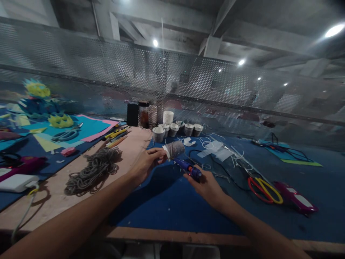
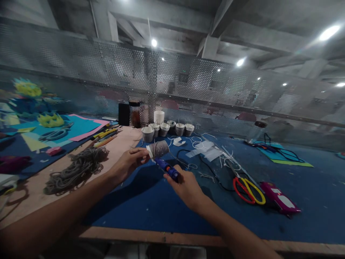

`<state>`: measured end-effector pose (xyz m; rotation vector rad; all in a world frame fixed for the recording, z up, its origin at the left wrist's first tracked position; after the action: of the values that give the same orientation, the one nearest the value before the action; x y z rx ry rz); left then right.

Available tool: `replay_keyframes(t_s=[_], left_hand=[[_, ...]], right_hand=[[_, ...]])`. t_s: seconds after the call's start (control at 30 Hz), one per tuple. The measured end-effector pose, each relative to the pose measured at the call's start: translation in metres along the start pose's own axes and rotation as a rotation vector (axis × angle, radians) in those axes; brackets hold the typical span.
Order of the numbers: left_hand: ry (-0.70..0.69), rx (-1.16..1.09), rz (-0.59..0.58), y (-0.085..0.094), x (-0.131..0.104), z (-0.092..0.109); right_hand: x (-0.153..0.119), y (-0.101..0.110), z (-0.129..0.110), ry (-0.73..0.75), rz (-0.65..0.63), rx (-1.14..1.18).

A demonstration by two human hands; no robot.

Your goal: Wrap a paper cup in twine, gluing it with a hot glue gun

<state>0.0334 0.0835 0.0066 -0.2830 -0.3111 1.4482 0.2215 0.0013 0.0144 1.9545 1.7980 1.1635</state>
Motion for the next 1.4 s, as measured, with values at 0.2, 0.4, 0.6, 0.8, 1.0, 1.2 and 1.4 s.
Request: replay_keyframes(t_s=[0.2,0.4,0.6,0.8,1.0,1.2,1.4], left_hand=[[0.021,-0.023,-0.011,0.0,0.001,-0.003],[0.06,-0.037,0.001,0.002,0.004,-0.008],[0.088,-0.044,0.013,0.0,0.001,-0.007],[0.102,-0.062,0.043,0.005,0.005,-0.01],[0.098,-0.112,0.073,0.014,0.012,-0.012],[0.034,-0.038,0.012,0.006,0.007,-0.005],[-0.033,0.099,-0.042,0.001,0.004,0.003]], right_hand=[[-0.001,-0.003,0.006,-0.023,-0.003,0.012],[-0.001,-0.001,0.002,-0.011,-0.006,0.001],[-0.001,-0.002,0.002,-0.006,-0.012,-0.024],[-0.003,0.002,-0.001,0.037,-0.026,-0.023],[-0.027,-0.011,-0.027,0.289,-0.306,-0.112],[-0.042,-0.023,-0.032,0.365,-0.357,-0.363],[-0.036,-0.009,-0.052,0.428,-0.384,-0.292]])
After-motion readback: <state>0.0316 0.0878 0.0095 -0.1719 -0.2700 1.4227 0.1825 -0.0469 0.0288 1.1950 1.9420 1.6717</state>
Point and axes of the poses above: each hand's wrist, its own x-axis towards the middle knuckle, its own y-axis out of the back of the hand, z = x × y, the point moved 10 cm from there along x, towards the middle knuckle, and after that the axes turned 9 degrees about z, right-handed, at the moved point
